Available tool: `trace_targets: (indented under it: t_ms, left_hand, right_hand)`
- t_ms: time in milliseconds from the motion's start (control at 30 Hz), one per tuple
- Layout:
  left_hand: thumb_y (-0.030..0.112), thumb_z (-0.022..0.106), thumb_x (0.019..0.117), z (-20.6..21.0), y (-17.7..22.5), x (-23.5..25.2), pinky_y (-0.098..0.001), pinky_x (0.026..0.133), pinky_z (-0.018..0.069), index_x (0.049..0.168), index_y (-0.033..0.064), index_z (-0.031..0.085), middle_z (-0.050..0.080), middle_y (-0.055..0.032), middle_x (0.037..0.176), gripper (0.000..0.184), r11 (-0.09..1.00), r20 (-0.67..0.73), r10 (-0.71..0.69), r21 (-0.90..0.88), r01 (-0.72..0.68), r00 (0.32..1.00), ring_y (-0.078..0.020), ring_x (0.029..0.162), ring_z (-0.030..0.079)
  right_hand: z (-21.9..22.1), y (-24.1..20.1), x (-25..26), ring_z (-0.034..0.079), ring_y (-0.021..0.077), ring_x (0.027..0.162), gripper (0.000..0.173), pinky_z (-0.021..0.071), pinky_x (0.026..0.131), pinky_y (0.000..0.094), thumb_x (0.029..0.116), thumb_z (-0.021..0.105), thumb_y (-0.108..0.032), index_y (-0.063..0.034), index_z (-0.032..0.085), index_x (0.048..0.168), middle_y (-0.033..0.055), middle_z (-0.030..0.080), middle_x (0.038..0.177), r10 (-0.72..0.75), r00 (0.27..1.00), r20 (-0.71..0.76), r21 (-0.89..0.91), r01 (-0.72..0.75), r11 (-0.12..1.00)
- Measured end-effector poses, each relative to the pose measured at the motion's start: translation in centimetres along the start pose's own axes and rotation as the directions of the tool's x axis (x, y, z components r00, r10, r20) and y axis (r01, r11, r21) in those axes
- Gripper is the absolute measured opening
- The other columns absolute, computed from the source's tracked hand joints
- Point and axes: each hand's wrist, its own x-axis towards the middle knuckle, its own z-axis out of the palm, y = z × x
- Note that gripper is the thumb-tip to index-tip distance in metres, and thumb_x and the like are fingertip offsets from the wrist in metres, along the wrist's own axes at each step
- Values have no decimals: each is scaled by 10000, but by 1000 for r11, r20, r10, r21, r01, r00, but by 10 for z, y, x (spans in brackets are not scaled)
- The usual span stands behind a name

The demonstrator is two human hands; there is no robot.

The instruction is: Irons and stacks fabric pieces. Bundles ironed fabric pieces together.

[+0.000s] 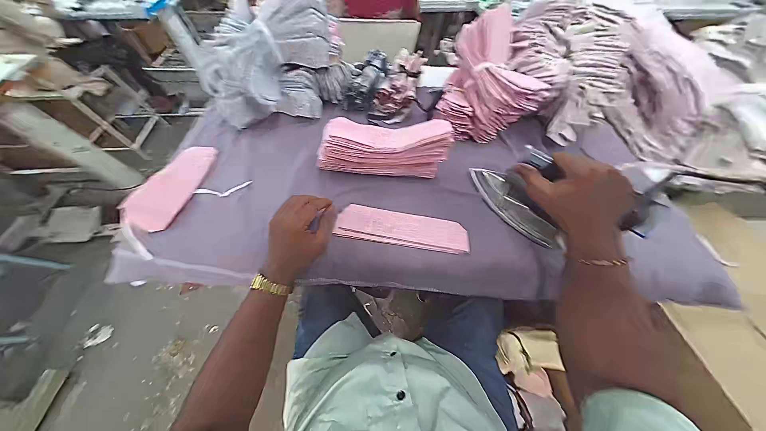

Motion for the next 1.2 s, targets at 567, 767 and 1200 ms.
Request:
trace_targets:
  t_ms: [567, 767, 1200]
  left_hand:
    - [350, 549, 996, -75, -193, 49, -714, 1021, 416, 1327, 33, 646, 613, -309, 1299, 469, 404, -179, -733, 662, 631, 657, -516, 1292, 519]
    - [329, 626, 983, -84, -184, 45, -683, 1026, 437, 1434, 109, 591, 528, -273, 1431, 504, 468, -261, -708, 524, 712, 657, -480, 1291, 531]
    - [390, 541, 1038, -71, -130, 17, -575, 926, 495, 1064, 186, 771, 710, -104, 1091, 309, 640, -309, -487, 511, 574, 817, -313, 1052, 660]
  right_hand:
    - [23, 12, 2, 661, 559, 925, 891, 454, 740, 751, 937, 356, -810, 24, 641, 1066, 334, 668, 960, -21, 996, -86, -4, 20, 1000]
    - [20, 7, 2, 670, 548, 865, 885, 452, 676, 730, 928, 350, -816, 13, 639, 1037, 319, 671, 918, -19, 996, -92, -23, 17, 1000]
    - [21, -27, -52, 588, 435, 1300, 378, 387, 1118, 626, 1030, 610, -324, -15, 739, 1204, 218, 692, 1296, -90, 895, -437, 212, 199, 957]
